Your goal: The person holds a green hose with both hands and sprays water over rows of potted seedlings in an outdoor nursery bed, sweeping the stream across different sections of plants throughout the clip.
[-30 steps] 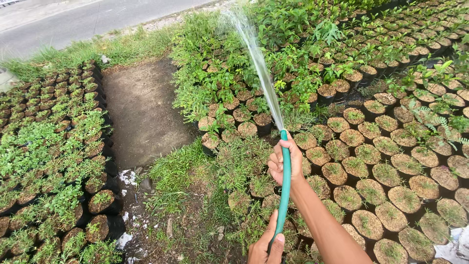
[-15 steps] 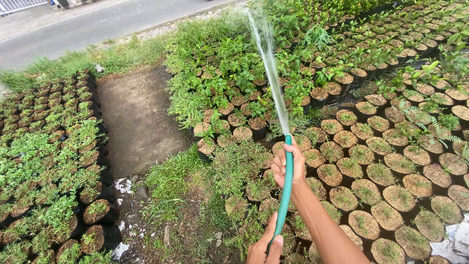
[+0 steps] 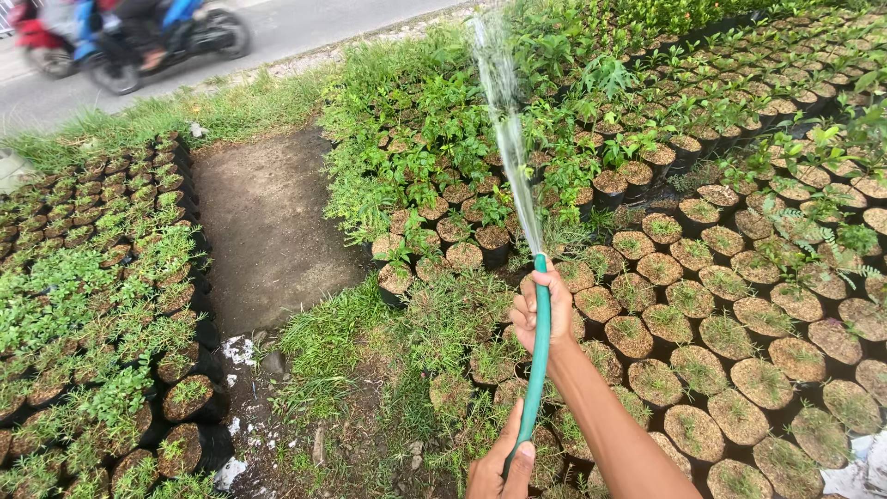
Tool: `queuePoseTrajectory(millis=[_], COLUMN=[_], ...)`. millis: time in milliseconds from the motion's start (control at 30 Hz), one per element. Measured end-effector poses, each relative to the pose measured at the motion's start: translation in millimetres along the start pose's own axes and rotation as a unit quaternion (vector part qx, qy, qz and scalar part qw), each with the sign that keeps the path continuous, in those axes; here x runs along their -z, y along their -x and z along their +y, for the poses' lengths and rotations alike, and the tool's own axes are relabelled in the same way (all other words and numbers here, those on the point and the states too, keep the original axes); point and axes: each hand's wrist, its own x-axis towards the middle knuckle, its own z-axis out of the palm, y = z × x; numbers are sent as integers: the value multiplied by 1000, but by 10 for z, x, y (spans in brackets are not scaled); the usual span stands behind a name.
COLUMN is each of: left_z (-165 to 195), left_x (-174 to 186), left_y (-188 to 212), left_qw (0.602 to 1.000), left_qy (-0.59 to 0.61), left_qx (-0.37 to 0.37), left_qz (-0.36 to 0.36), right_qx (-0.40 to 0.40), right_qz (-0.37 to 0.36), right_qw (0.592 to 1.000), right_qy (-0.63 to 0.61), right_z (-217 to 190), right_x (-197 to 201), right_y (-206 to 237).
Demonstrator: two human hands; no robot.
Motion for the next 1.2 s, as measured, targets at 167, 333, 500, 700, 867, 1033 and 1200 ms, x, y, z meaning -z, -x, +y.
queuePoseTrajectory(millis=[167,333,500,700,867,1033,1200], left_z=[34,66,139,240,322,363,356], left_x=[53,90,79,70,70,89,100], left_y=[12,31,-1,30,46,66,109], left_qw=[999,1000,999,999,999,1000,1000], left_qy=[-25,-4,-27,-8,-9,9,22], left_qx=[-20,-12,-34,-31,-49,-16,-19], left_qz=[6,0,5,-6,-9,-18,-10], right_qx=[-4,-9,1,8,25,19,5], right_qz=[-26,-16,-26,-9,-6,-14,-6], right_qw=[1000,1000,1000,1000,1000,1000,1000], right_qy=[2,0,-10,-15,10,20,18], right_z=[30,43,-6,-91,-148,-142,-72], right_x=[-60,-80,-81,-74,-108,-146,-162], right_y=[-36,-37,-47,-6,44,54,57])
